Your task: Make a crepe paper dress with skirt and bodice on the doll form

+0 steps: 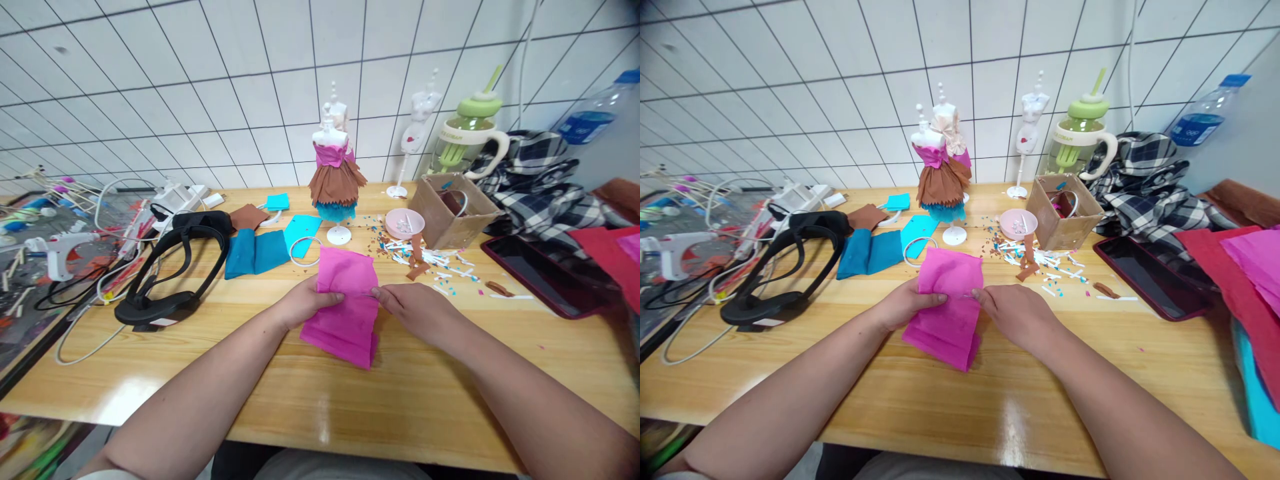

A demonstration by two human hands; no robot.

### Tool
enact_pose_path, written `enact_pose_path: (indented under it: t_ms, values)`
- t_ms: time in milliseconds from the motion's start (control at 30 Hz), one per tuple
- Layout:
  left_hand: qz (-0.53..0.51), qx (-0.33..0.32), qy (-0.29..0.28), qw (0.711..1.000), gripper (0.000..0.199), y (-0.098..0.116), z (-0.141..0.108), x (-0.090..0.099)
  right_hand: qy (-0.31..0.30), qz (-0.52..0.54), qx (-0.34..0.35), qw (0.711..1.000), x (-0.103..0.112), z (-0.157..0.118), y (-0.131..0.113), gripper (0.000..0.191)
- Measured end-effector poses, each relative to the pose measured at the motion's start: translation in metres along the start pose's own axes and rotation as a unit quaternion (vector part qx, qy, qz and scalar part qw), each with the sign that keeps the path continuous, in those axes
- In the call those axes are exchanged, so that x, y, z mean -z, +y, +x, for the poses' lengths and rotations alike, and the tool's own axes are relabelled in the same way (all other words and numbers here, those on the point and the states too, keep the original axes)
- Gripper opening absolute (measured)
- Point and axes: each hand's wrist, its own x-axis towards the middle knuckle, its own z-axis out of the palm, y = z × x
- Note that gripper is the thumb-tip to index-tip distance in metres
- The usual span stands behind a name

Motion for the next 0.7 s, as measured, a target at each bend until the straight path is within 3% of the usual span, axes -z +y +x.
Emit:
enact_pose_path:
  t_ms: [700]
  values:
    - [0.017,0.005,-0.005,1.000,0.038,0.0027,-0.0026,-0.0041,0.008,0.000,0.005,1.000,-0.0074,0.0028,-0.0009,0.053]
